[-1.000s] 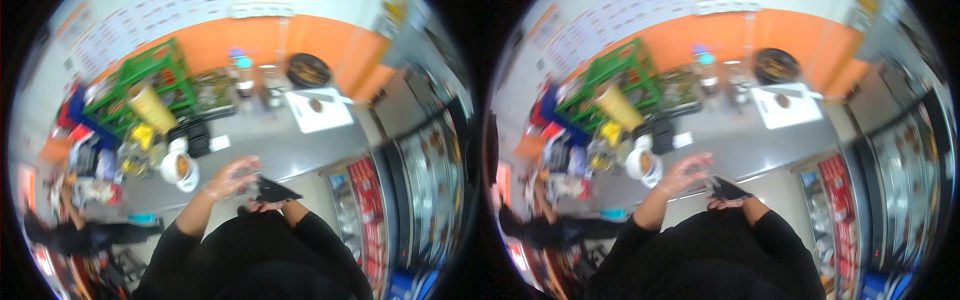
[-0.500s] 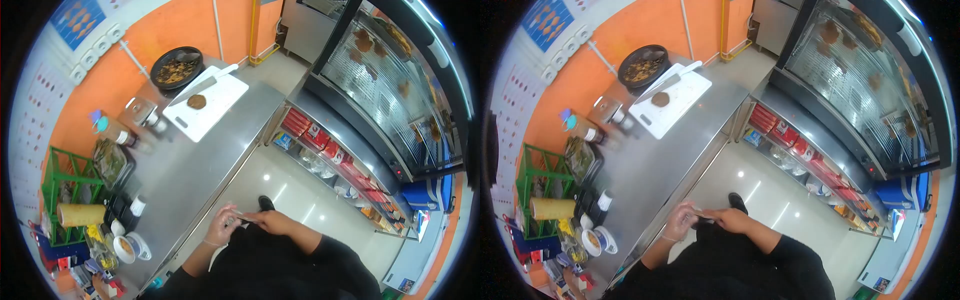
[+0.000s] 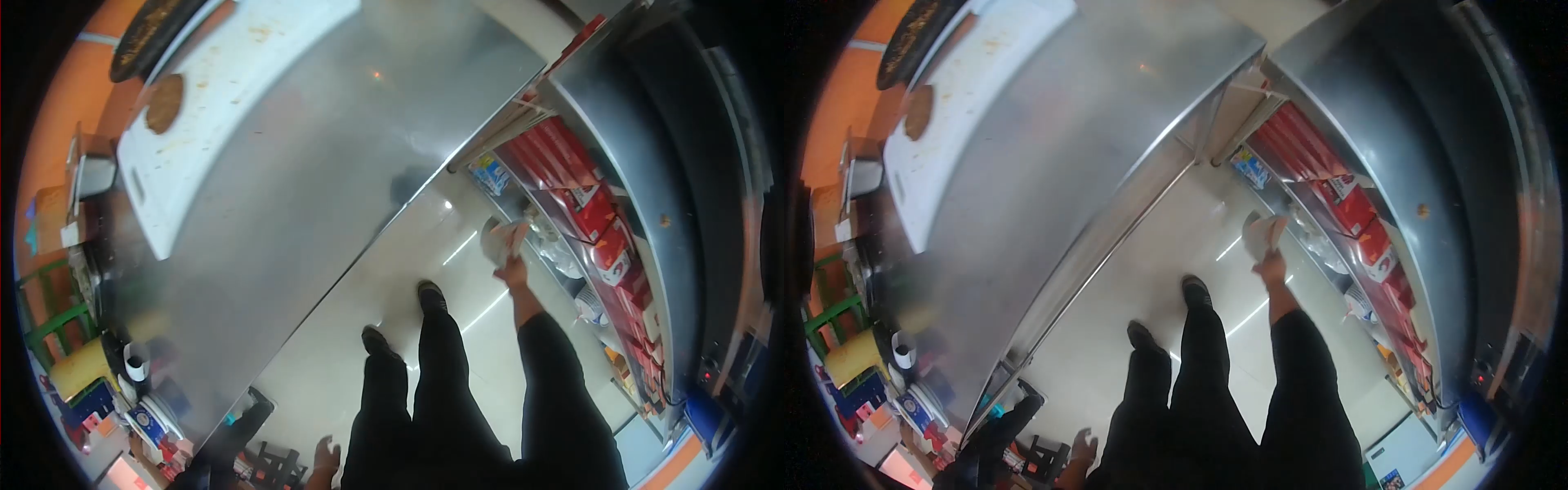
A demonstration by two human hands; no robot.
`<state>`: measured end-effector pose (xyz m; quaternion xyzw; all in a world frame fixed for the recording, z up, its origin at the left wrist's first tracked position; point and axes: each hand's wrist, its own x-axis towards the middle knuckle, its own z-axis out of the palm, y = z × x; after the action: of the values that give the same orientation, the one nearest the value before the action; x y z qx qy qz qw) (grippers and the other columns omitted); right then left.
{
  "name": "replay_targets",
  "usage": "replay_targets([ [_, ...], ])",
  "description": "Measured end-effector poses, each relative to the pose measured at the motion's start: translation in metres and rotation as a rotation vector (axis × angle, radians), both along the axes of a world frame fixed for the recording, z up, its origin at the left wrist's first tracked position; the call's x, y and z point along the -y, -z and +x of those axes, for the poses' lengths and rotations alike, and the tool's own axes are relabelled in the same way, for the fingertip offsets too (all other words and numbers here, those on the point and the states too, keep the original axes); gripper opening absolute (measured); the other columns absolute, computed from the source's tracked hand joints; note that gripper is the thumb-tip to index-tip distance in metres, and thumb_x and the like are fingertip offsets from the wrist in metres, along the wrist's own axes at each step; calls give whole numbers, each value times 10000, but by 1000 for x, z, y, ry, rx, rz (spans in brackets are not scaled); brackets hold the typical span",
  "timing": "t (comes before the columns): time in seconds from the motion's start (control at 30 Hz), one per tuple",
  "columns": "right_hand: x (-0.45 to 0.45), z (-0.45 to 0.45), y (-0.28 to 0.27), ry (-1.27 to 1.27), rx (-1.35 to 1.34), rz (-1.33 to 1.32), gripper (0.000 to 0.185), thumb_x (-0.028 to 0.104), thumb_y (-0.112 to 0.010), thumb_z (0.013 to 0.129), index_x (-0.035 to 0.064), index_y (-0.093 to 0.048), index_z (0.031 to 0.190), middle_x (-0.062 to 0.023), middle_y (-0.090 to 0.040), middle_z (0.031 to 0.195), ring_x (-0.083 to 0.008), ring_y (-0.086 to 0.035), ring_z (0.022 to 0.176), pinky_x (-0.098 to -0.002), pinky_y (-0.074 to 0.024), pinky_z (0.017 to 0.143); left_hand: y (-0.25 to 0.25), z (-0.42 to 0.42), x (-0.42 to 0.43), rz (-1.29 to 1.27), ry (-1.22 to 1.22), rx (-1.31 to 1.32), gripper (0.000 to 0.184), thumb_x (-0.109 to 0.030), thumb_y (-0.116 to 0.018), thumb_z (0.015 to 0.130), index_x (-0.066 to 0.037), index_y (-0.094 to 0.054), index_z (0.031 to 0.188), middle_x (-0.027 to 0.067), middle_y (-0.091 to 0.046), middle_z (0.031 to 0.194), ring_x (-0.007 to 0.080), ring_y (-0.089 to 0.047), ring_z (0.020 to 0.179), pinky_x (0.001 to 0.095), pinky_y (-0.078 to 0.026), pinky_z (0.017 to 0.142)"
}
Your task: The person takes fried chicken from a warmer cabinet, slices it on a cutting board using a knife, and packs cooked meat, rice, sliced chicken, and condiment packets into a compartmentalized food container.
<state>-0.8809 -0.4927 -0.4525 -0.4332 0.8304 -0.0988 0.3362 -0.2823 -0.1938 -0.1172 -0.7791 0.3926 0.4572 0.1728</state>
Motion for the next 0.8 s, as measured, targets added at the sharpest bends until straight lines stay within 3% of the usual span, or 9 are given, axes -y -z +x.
replay_targets([
  [0.1,45,-36,48,551,197,-111,444,339,-532,938,-28,-523,1188,-165,-668,939,-299,-672,876,-414,-560,588,-17,17,-37,171,-52,100,450,-247,-656,822,-19,-554,1196,201,-612,1166,354,-560,1130,423,-437,981],
  [0.17,57,-53,68,655,239,-230,498,408,-559,927,-23,-557,1177,-154,-677,939,-276,-670,918,-421,-552,611,-26,23,-37,249,-60,138,449,-252,-661,815,-33,-559,1194,189,-625,1151,352,-575,1113,423,-449,968],
  [0.2,68,-61,61,188,-210,33,562,489,-569,900,-15,-595,1149,-137,-687,946,-263,-667,940,-410,-553,656,-28,25,-35,239,-87,149,445,-255,-661,811,-49,-563,1194,177,-635,1144,348,-588,1100,424,-458,958],
  [0.27,87,-72,63,-304,-632,276,629,569,-579,873,-6,-633,1121,-121,-697,954,-249,-665,962,-399,-555,701,-28,24,-30,218,-123,167,442,-258,-660,808,-65,-567,1194,164,-645,1137,344,-600,1087,425,-467,948],
  [0.37,133,-71,17,-309,-575,622,722,663,-568,826,25,-653,1153,-105,-694,1060,-265,-637,1066,-431,-513,867,-12,45,-53,84,46,91,417,-268,-659,809,-93,-587,1181,147,-650,1142,324,-605,1098,418,-466,959],
  [0.43,148,-75,4,-303,-578,624,687,633,-578,828,43,-635,1175,-110,-677,1086,-278,-617,1087,-432,-499,885,-21,24,-28,122,-51,92,420,-297,-632,842,-73,-565,1191,152,-636,1163,316,-601,1106,401,-467,953],
  [0.73,128,-70,-12,-38,-395,411,575,365,-662,850,205,-475,1369,-154,-519,1319,-397,-432,1277,-449,-376,1051,-21,15,-35,144,-232,92,418,-308,-642,844,-93,-582,1198,140,-642,1164,315,-589,1127,403,-447,982],
  [0.77,116,-63,-17,-54,-373,362,590,336,-671,852,223,-458,1391,-159,-501,1345,-410,-412,1298,-451,-363,1070,-20,16,-44,150,-244,95,417,-317,-639,854,-92,-581,1200,142,-639,1167,316,-585,1132,402,-443,987],
  [0.8,77,-78,26,-330,-440,262,574,377,-686,832,130,-514,1321,-181,-517,1320,-419,-434,1263,-466,-359,1066,-24,10,-42,128,-276,102,417,-317,-639,854,-92,-581,1200,142,-639,1167,316,-585,1132,402,-443,987],
])
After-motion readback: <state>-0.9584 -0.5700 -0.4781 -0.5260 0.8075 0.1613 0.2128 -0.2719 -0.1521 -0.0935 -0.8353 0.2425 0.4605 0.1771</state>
